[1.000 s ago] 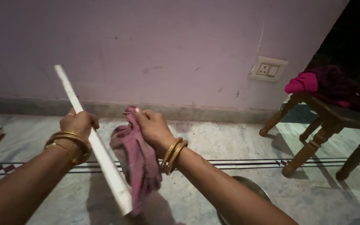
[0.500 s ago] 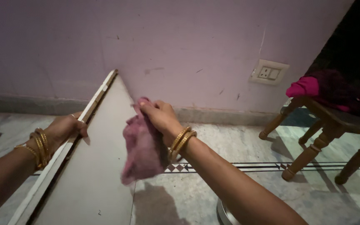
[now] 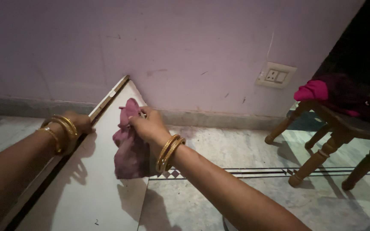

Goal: The person wipes a white rectangular board on the floor using a cloth, repeatedly rubbing the surface and edges. The person dips the cloth into a metal bowl of water and continues wiping the board, including its sides and edges.

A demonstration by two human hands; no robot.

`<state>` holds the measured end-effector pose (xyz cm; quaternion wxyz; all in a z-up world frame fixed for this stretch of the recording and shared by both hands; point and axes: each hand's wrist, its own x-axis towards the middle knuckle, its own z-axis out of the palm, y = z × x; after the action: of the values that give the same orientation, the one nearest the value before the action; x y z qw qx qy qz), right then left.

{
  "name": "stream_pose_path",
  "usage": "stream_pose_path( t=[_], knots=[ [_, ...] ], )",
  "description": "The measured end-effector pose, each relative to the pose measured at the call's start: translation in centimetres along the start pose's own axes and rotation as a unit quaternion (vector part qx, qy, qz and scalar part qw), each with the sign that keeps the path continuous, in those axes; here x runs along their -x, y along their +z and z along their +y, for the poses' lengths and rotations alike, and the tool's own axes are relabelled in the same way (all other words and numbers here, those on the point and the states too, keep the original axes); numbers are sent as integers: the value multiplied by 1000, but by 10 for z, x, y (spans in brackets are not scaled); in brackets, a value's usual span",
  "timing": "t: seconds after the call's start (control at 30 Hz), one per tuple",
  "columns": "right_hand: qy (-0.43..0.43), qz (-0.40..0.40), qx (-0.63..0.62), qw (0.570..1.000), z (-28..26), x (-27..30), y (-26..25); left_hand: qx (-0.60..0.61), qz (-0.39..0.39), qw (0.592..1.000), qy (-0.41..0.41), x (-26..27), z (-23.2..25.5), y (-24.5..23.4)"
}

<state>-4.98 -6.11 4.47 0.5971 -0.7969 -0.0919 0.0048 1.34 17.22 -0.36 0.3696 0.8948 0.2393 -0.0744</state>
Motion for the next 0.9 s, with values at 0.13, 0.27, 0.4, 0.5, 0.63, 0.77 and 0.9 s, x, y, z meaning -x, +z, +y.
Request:
stream_pose_path(
  t=[0.13, 0.27, 0.4, 0.5, 0.63, 0.77, 0.9],
  knots=[
    [9, -15, 48, 999, 12, -2, 12, -68, 85, 994, -3, -7, -13, 9],
    [22, -15, 116, 993, 25, 3, 23, -151, 113, 982, -17, 31, -22, 11],
    [56, -51, 89, 993, 39, 10, 32, -218, 90, 972, -17, 50, -32, 7],
    [69, -49, 90, 992, 48, 12, 36, -296, 63, 953, 6, 44, -51, 10],
    [123, -29, 123, 984, 56, 12, 34, -267, 40, 962, -30, 25, -72, 22],
    [134, -29, 113, 984, 66, 19, 30, -465, 26, 878, 114, 4, -93, 32],
    [149, -36, 113, 982, 81, 20, 25, -326, -4, 945, 19, 19, -70, 45]
  ],
)
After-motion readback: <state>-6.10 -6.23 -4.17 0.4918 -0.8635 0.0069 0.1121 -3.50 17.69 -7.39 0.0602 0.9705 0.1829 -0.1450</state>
